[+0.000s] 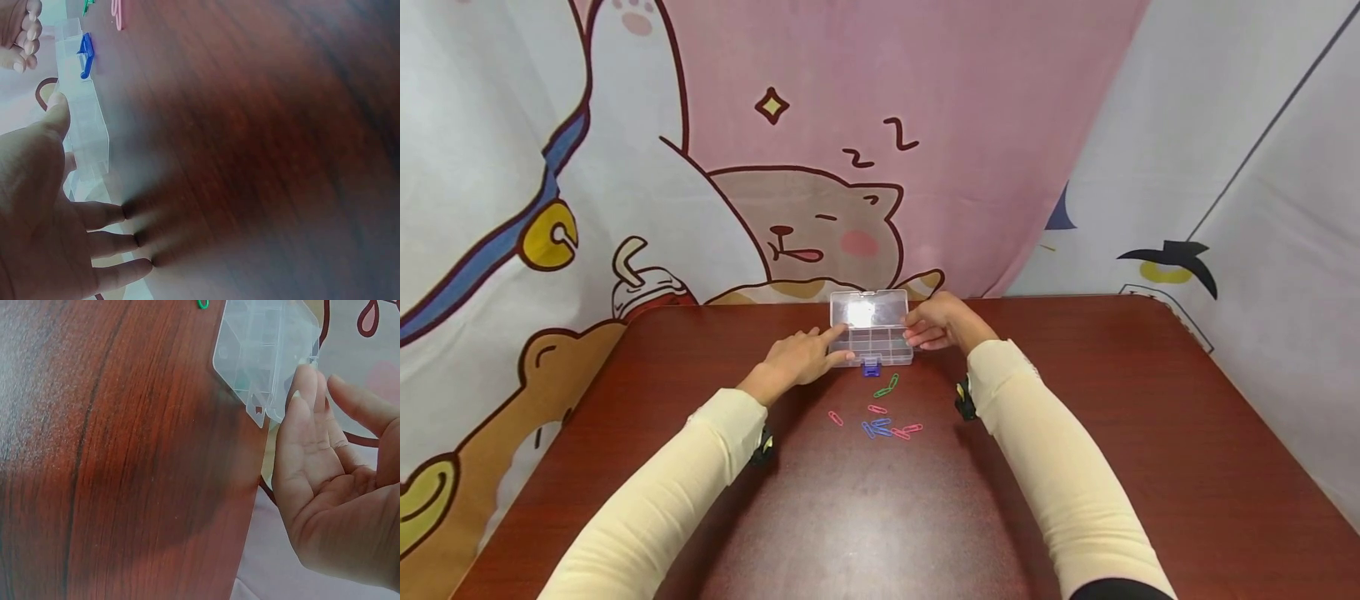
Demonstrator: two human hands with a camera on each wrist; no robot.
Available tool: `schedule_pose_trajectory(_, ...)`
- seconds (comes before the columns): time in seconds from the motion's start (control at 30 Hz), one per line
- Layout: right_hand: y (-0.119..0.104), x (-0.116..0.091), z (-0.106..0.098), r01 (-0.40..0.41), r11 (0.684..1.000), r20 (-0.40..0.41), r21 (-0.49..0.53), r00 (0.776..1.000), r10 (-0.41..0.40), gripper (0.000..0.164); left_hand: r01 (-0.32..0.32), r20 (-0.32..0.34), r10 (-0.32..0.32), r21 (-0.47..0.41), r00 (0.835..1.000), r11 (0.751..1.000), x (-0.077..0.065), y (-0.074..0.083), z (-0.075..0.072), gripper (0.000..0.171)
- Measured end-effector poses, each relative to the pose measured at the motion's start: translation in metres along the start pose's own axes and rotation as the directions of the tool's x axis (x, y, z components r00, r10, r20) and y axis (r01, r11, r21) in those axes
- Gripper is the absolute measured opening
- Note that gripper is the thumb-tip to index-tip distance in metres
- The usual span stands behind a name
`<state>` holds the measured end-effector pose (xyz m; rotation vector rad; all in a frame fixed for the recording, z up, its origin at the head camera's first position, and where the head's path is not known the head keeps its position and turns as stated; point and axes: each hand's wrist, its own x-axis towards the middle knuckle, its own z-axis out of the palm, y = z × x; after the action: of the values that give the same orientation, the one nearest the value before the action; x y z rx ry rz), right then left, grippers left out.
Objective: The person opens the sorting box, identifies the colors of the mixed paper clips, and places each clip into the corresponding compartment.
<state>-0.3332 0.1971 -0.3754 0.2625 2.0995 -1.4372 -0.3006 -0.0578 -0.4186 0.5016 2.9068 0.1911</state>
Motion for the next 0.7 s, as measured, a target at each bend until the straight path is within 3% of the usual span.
schedule_pose_trajectory(0.37,0.001,-0.004,0.005,0.022,0.999,-0.011,-0.041,1.0,-0.022,0.041,-0.001,-0.003,0.001,0.009,1.0,1.0,0.0,0.0,-0.001,0.068)
schedule_pose_trajectory(0.7,-0.003,-0.019,0.024,0.071,0.986,0.052,-0.151,0.997,-0.064,0.037,-0.001,-0.01,0.001,0.002,1.0,1.0,0.0,0.0,0.0,0.069)
